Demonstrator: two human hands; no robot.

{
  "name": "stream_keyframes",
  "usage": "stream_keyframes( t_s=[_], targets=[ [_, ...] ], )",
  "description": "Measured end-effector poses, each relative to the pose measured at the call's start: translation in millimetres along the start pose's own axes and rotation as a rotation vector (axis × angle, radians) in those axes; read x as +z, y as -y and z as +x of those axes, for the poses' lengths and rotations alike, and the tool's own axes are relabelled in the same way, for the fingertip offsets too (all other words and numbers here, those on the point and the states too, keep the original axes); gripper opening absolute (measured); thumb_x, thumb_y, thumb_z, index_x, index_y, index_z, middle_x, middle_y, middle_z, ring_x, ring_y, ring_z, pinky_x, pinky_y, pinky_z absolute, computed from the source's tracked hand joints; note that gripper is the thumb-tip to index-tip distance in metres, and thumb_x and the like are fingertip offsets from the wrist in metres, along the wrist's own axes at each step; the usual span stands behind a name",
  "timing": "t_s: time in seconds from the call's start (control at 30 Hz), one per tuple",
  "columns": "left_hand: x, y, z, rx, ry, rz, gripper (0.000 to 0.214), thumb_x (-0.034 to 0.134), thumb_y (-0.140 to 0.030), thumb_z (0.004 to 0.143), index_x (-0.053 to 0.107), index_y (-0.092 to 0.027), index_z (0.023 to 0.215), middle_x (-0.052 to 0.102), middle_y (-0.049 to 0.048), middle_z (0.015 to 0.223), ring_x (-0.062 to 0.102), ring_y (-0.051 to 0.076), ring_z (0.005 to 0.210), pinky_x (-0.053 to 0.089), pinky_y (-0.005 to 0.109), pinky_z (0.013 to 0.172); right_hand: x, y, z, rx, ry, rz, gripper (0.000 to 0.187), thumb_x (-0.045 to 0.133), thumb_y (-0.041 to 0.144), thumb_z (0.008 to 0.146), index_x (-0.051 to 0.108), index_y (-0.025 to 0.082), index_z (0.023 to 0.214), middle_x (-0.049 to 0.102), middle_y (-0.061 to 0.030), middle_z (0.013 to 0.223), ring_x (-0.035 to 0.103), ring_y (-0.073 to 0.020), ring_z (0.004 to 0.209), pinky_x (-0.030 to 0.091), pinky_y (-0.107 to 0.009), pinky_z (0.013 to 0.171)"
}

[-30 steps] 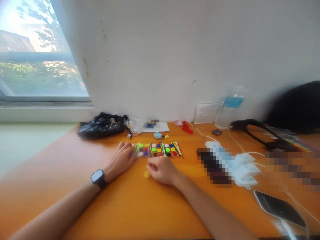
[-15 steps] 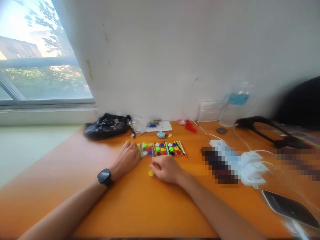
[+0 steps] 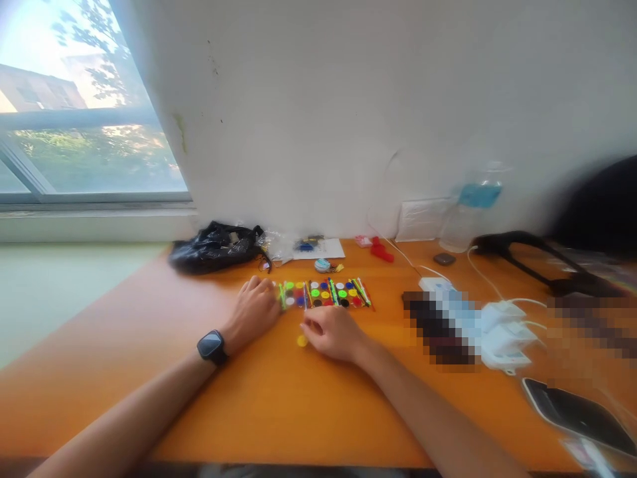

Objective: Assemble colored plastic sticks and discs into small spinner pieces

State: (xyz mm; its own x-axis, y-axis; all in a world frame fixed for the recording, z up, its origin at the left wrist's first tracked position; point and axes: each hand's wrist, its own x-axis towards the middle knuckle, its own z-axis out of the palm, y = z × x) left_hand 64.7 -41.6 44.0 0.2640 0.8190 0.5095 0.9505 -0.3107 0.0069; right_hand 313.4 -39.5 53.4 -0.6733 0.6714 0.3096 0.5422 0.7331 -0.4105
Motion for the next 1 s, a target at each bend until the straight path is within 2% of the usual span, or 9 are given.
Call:
stream_keyframes(
  t_s=[0.23, 0.43, 0.6, 0.77, 1.0],
  targets=[
    [-1.7, -3, 0, -0.049, -0.021, -0.023, 0.02, 0.06, -0.019, 0.093, 0.07, -0.021, 0.077, 0.068, 0.0134, 0.095, 0.055, 0.032, 0.1, 0.044, 0.048, 0.087, -1, 1, 0, 0.001, -0.015, -0.006, 0.023, 0.061, 0.025, 0.096, 0.059, 0.02, 0.074, 0.062, 0.0001, 0.068, 0.053, -0.0142, 0.063, 0.031, -0.027, 0.062],
    [-5.4, 3, 3, -0.146, -0.073, -0.075, 0.03, 0.056, -0.026, 0.1, 0.065, -0.022, 0.071, 0.07, 0.0094, 0.087, 0.06, 0.027, 0.092, 0.043, 0.041, 0.081, -1, 1, 0, 0.007, -0.012, 0.011, 0.023, 0.061, 0.025, 0.096, 0.058, 0.02, 0.074, 0.062, 0.0002, 0.068, 0.053, -0.0137, 0.063, 0.031, -0.026, 0.062],
    [-14.0, 12, 3, -0.291, -0.112, -0.135, 0.027, 0.05, -0.037, 0.105, 0.065, -0.023, 0.087, 0.072, 0.0039, 0.088, 0.065, 0.021, 0.081, 0.039, 0.033, 0.072, -1, 0, 0, 0.006, -0.015, 0.008, 0.023, 0.061, 0.024, 0.095, 0.058, 0.019, 0.073, 0.06, 0.0005, 0.068, 0.051, -0.0134, 0.062, 0.031, -0.026, 0.062],
    [-12.9, 17, 1, -0.37, -0.063, -0.178, 0.026, 0.055, -0.038, 0.102, 0.064, -0.024, 0.082, 0.073, 0.0014, 0.081, 0.065, 0.021, 0.073, 0.033, 0.031, 0.063, -3, 2, -1, 0.013, -0.003, 0.011, 0.023, 0.061, 0.025, 0.096, 0.06, 0.02, 0.074, 0.061, 0.0001, 0.068, 0.053, -0.0143, 0.063, 0.032, -0.027, 0.062],
    [-11.4, 21, 4, -0.38, -0.011, -0.175, 0.027, 0.056, -0.041, 0.1, 0.066, -0.024, 0.082, 0.075, 0.0025, 0.083, 0.067, 0.023, 0.075, 0.032, 0.031, 0.062, -3, 2, -1, 0.009, -0.009, 0.0, 0.022, 0.061, 0.024, 0.096, 0.06, 0.02, 0.074, 0.062, -0.0001, 0.068, 0.053, -0.0144, 0.063, 0.032, -0.027, 0.062]
  ],
)
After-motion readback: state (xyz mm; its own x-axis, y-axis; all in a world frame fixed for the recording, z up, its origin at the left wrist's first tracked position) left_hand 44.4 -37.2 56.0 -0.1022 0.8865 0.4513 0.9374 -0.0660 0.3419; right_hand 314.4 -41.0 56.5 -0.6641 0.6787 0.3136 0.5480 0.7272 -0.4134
